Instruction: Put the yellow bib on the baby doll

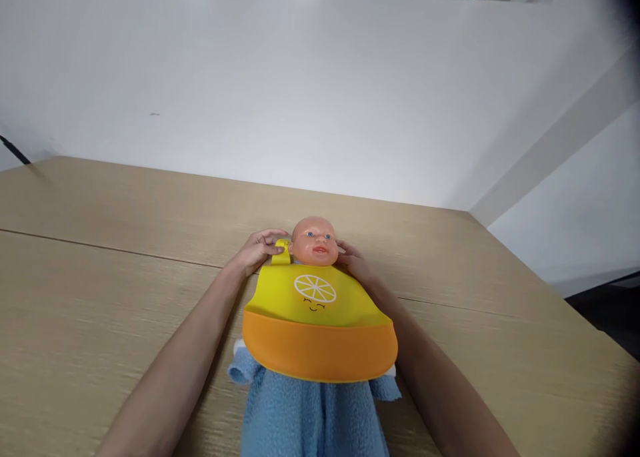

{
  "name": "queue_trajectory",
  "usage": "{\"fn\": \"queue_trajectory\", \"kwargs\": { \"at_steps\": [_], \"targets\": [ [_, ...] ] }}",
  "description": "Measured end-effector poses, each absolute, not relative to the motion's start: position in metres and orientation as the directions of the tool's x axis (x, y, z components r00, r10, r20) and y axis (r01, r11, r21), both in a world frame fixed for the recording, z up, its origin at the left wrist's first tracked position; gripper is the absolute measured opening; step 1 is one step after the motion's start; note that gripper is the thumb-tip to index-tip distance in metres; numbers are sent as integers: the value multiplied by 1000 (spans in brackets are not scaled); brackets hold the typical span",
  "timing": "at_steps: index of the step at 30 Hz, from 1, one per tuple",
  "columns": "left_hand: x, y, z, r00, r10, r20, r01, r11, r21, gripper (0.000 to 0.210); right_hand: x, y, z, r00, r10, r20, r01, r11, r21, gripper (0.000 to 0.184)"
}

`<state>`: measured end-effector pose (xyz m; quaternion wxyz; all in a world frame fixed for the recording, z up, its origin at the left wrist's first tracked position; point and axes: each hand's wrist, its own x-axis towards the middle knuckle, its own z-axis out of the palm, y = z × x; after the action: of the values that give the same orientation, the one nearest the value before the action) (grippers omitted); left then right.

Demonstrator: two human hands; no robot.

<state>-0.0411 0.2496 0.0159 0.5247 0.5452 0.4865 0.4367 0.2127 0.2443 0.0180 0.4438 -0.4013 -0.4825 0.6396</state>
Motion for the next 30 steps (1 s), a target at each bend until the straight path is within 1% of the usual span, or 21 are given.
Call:
{"fn": "queue_trajectory", "kwargs": {
  "at_steps": [4, 7, 9, 12, 14, 16, 18, 22, 24, 26, 28, 30],
  "targets": [
    [-40, 247, 20, 176, 979, -99, 13, 99, 995, 36, 214, 243, 27, -266, 959, -103, -95, -133, -987, 36],
    [-38, 243, 22, 234, 964, -128, 0, 132, 991, 29, 216, 246, 28, -244, 968, -66, -1, -68, -998, 26],
    [-37, 243, 22, 251, 961, -117, 21, 115, 993, 27, 217, 248, 25, -232, 972, -26, 62, -12, -998, 23],
    [-39, 247, 18, 253, 965, -69, 103, 44, 994, 26, 220, 251, 22, -198, 980, 8, 160, 40, -986, 20],
    [-43, 252, 14, 254, 966, -54, 144, 18, 989, 28, 223, 252, 21, -179, 984, 23, 231, 65, -971, 19],
    [-48, 255, 11, 270, 961, -54, 145, 15, 989, 31, 229, 252, 21, -199, 979, 44, 292, 102, -951, 21],
    [-54, 257, 11, 298, 953, -56, 126, 19, 992, 32, 236, 251, 20, -251, 966, 60, 285, 133, -949, 23],
    [-60, 253, 13, 389, 921, -16, 125, -36, 991, 34, 251, 239, 14, -268, 963, 34, 76, 57, -995, 23],
    [-60, 250, 12, 421, 907, 21, 123, -81, 989, 37, 256, 232, 10, -257, 965, 45, 34, 55, -998, 24],
    [-58, 246, 10, 418, 908, 38, 134, -103, 986, 37, 258, 225, 7, -269, 959, 88, 82, 114, -990, 29],
    [-56, 242, 7, 399, 916, 52, 167, -128, 978, 35, 257, 222, 4, -278, 953, 121, 167, 172, -971, 33],
    [-55, 239, 4, 367, 926, 84, 210, -171, 963, 35, 255, 221, 2, -268, 954, 132, 233, 197, -952, 32]
  ]
}}
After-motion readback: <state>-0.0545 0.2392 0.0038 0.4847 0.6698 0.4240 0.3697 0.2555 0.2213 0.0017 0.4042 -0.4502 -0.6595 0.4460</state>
